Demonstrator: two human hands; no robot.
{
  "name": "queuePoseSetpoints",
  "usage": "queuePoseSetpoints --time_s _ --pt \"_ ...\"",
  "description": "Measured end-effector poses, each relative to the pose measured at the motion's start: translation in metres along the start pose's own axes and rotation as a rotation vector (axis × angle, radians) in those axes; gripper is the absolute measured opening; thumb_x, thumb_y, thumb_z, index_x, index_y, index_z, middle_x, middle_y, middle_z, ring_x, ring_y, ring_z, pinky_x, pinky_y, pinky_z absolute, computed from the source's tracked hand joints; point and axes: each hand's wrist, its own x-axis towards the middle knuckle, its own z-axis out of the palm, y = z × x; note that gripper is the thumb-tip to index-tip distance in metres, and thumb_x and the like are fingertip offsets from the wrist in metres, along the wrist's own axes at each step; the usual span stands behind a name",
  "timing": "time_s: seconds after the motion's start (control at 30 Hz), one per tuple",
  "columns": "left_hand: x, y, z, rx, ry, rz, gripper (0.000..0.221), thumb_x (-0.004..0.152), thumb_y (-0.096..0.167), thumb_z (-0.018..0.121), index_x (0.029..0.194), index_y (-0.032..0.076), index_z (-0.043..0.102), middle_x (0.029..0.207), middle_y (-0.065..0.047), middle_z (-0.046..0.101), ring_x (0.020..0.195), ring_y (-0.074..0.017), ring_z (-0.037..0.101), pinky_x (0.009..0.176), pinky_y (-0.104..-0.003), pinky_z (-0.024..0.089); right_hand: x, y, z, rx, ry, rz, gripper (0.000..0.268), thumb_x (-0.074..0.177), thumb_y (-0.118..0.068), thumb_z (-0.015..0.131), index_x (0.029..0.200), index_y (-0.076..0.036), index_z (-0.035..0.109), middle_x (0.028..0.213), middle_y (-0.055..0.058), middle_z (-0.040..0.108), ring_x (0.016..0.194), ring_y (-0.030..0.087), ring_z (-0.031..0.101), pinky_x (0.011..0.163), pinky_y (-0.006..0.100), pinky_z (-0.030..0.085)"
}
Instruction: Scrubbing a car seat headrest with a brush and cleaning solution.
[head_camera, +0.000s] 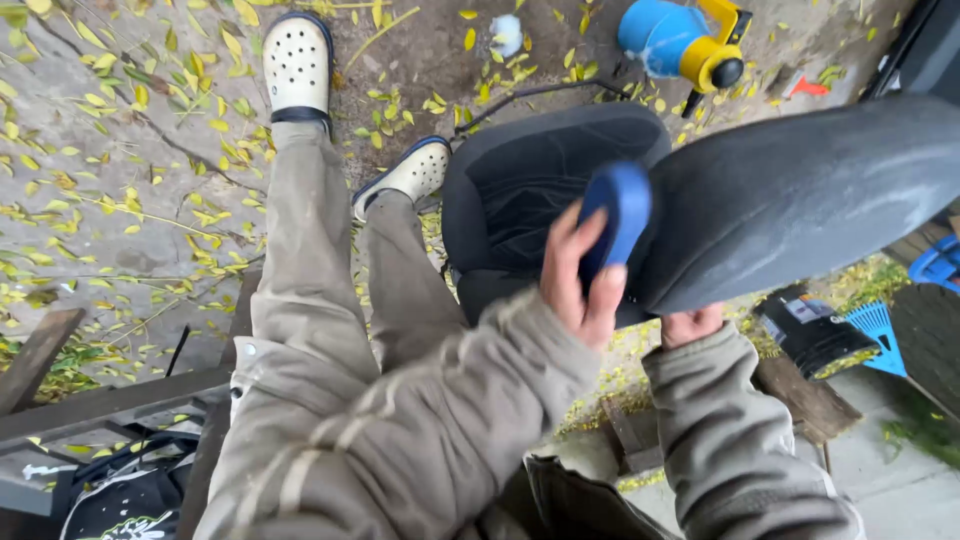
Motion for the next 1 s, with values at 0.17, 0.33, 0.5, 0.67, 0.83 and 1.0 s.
queuePoseSetpoints --time_s 0.17,0.33,0.5,0.67,0.83,1.0 --pt "0.062 0.048 -0.006 0.194 -0.202 0.173 0.048 0.110 0.037 0.064 0.150 0.018 0.045 0.151 -0.015 0.051 0.126 -0.0292 0.056 0.112 -0.036 0.045 0.002 -0.020 0.009 -0.020 -0.010 -0.053 0.043 0.099 -0.008 0.069 0.141 0.001 0.061 0.147 0.013 0.061 0.140 0.025 0.055 0.120 0.040 0.042" --pt "-0.083 -0.012 0.002 0.180 0.037 0.039 0.053 0.105 0.029 0.062 0.153 0.013 0.048 0.151 -0.026 0.051 0.128 -0.0424 0.059 0.115 -0.051 0.047 0.013 -0.037 0.014 -0.098 -0.010 -0.183 0.044 0.099 -0.009 0.068 0.141 0.001 0.060 0.152 0.015 0.057 0.145 0.028 0.052 0.123 0.040 0.039" --pt "0.057 0.057 -0.002 0.204 -0.120 0.170 0.050 0.108 0.035 0.069 0.151 0.022 0.047 0.152 -0.016 0.051 0.116 -0.0340 0.060 0.104 -0.039 0.048 -0.009 -0.025 0.015 -0.030 -0.031 -0.131 0.044 0.100 -0.011 0.069 0.142 0.000 0.059 0.151 0.014 0.059 0.144 0.027 0.053 0.122 0.040 0.041" --pt "-0.065 0.004 -0.003 0.280 -0.074 0.091 0.058 0.103 0.032 0.071 0.154 0.023 0.045 0.152 -0.022 0.049 0.119 -0.0389 0.060 0.103 -0.046 0.048 -0.010 -0.011 0.020 0.083 -0.026 -0.091 0.044 0.102 -0.012 0.070 0.143 -0.001 0.059 0.149 0.013 0.061 0.141 0.026 0.056 0.120 0.039 0.044" --pt "-0.052 0.019 0.008 0.228 0.131 0.060 0.055 0.100 0.025 0.070 0.153 0.021 0.052 0.150 -0.025 0.056 0.118 -0.0393 0.064 0.104 -0.048 0.052 -0.001 -0.004 0.018 0.131 -0.030 -0.084 0.044 0.103 -0.012 0.071 0.143 -0.001 0.059 0.148 0.012 0.062 0.139 0.025 0.058 0.119 0.039 0.046" --pt "0.025 0.055 0.004 0.281 -0.125 0.134 0.053 0.106 0.036 0.071 0.151 0.028 0.046 0.150 -0.014 0.050 0.117 -0.0299 0.058 0.102 -0.039 0.049 -0.018 -0.010 0.010 0.091 -0.029 -0.049 0.043 0.102 -0.010 0.070 0.142 -0.001 0.060 0.147 0.012 0.063 0.139 0.025 0.058 0.119 0.038 0.046"
